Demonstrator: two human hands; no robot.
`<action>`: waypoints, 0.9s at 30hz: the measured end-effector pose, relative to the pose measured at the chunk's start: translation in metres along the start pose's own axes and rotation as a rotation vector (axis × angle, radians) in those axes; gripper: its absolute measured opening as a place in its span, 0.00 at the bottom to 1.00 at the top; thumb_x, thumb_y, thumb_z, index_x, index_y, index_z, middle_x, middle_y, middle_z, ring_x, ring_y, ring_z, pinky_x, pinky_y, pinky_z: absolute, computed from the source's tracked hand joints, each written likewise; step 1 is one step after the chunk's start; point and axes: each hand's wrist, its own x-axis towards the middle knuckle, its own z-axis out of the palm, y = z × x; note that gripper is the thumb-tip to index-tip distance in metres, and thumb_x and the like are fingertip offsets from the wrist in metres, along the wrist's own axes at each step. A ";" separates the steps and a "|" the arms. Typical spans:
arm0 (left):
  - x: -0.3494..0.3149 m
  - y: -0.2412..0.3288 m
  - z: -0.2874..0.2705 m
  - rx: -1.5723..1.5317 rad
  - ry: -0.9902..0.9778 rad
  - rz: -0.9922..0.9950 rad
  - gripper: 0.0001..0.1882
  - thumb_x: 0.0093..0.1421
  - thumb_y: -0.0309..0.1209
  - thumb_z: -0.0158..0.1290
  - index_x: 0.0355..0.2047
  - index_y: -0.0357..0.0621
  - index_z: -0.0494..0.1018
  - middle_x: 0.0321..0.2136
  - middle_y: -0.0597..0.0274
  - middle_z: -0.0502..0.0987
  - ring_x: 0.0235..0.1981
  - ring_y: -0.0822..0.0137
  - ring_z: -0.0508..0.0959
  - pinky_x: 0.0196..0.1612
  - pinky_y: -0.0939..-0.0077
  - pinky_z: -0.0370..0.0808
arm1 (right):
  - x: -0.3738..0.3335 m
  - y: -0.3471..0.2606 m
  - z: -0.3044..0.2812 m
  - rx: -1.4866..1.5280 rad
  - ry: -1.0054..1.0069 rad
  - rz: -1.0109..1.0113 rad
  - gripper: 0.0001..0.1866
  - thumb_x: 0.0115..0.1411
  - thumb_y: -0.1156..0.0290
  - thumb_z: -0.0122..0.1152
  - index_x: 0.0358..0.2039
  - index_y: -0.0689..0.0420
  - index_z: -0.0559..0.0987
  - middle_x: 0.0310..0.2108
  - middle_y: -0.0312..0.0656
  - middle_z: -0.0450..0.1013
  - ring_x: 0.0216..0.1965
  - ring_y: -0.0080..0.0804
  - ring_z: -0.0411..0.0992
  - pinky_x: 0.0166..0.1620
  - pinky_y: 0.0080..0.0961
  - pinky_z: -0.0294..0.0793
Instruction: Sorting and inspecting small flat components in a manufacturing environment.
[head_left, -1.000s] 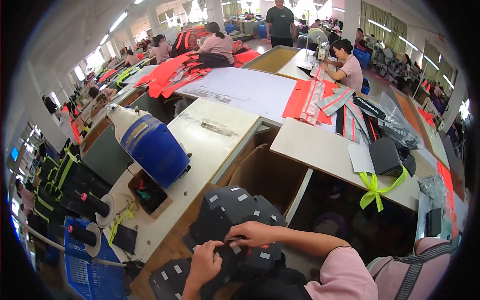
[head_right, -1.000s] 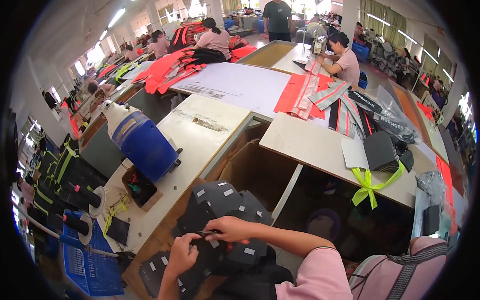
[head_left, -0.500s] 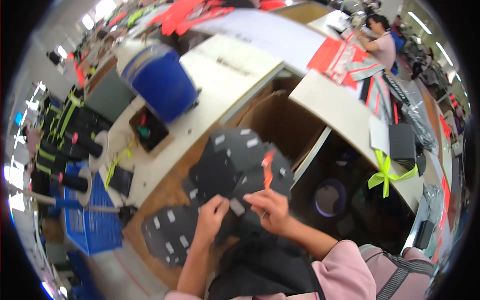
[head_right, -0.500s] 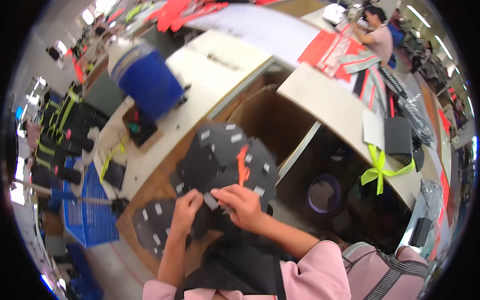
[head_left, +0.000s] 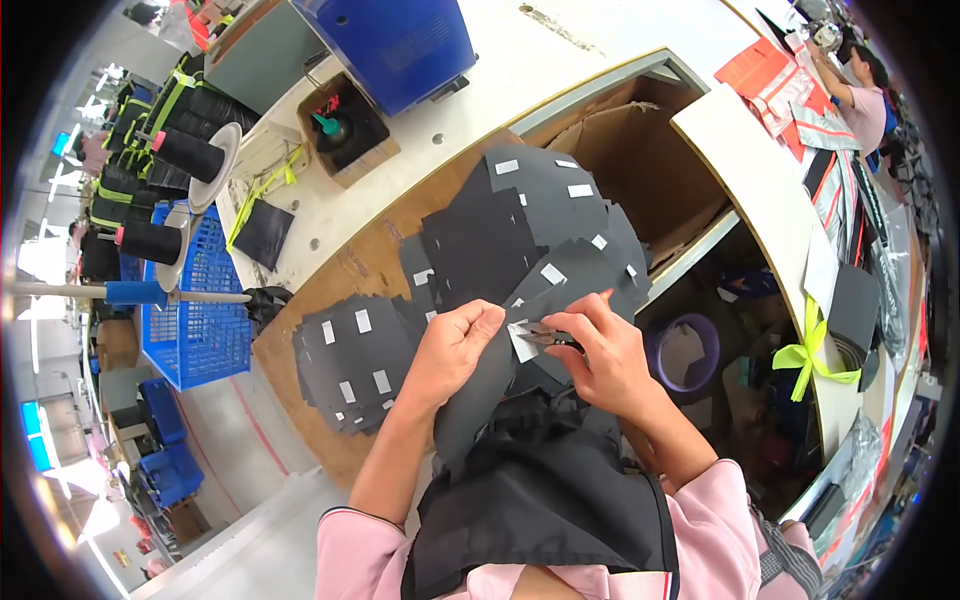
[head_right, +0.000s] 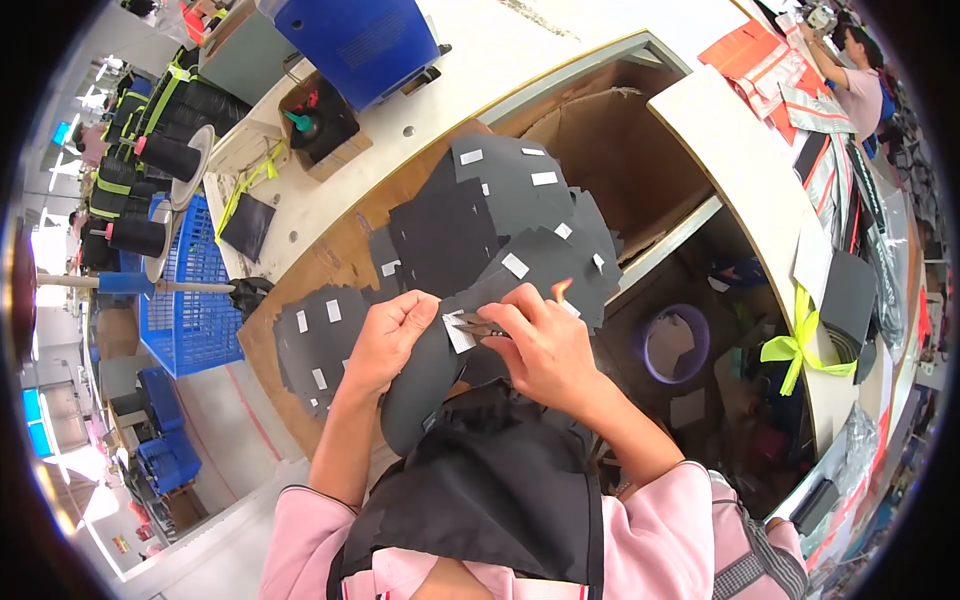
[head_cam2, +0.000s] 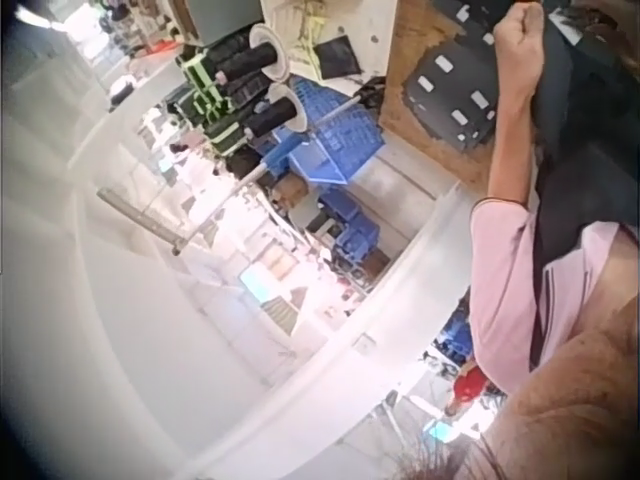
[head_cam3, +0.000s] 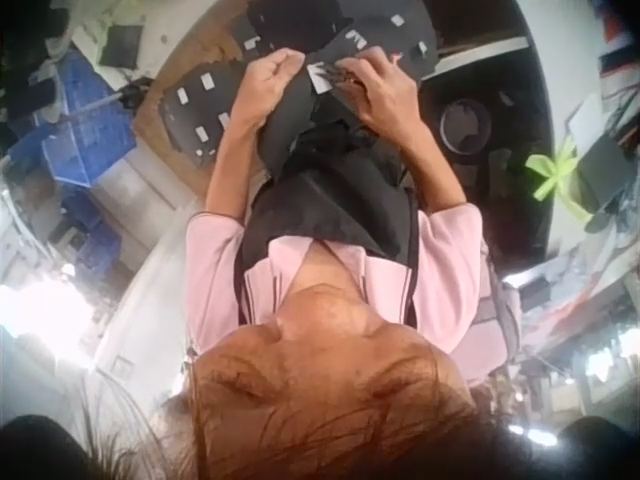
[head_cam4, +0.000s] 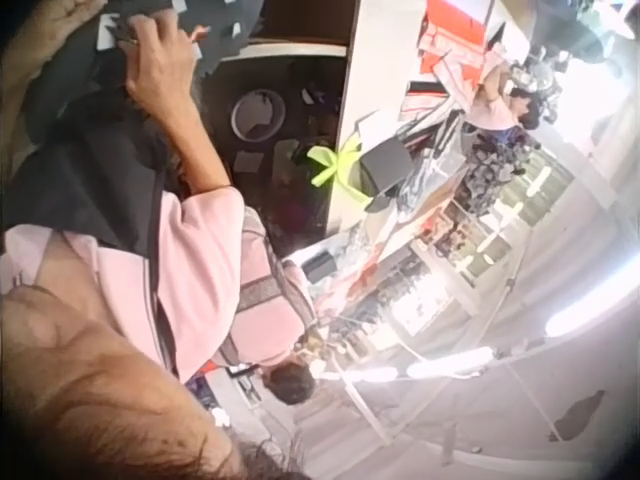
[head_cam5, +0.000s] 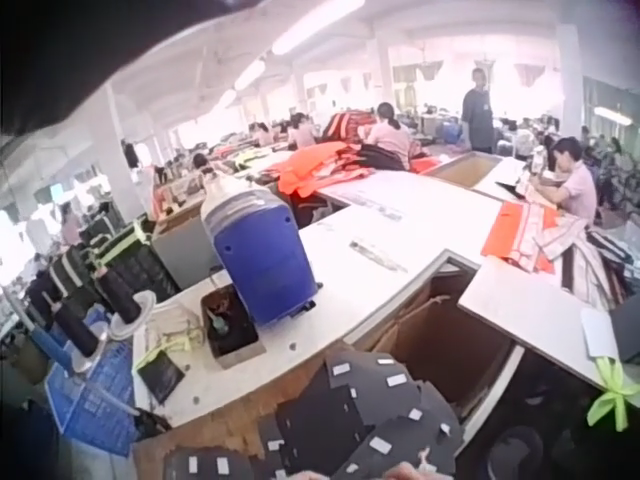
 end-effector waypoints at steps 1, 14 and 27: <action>0.000 0.000 -0.001 -0.006 -0.023 -0.013 0.18 0.65 0.41 0.47 0.30 0.37 0.71 0.18 0.74 0.65 0.22 0.82 0.61 0.25 0.83 0.61 | 0.001 0.001 -0.001 0.001 -0.005 0.001 0.16 0.44 0.73 0.66 0.36 0.54 0.75 0.30 0.37 0.67 0.23 0.35 0.68 0.28 0.30 0.66; 0.006 0.007 -0.014 0.240 -0.235 0.004 0.18 0.63 0.40 0.49 0.26 0.34 0.70 0.15 0.70 0.61 0.20 0.79 0.60 0.23 0.79 0.60 | 0.018 0.017 -0.014 0.074 -0.158 -0.262 0.17 0.41 0.71 0.68 0.34 0.52 0.76 0.26 0.34 0.65 0.21 0.33 0.64 0.26 0.28 0.66; 0.007 0.005 -0.019 0.199 -0.351 -0.042 0.16 0.63 0.38 0.49 0.28 0.35 0.71 0.17 0.72 0.64 0.22 0.80 0.61 0.27 0.81 0.62 | 0.012 0.022 -0.015 0.086 -0.111 -0.312 0.16 0.38 0.73 0.68 0.32 0.53 0.78 0.24 0.31 0.66 0.20 0.28 0.65 0.24 0.24 0.63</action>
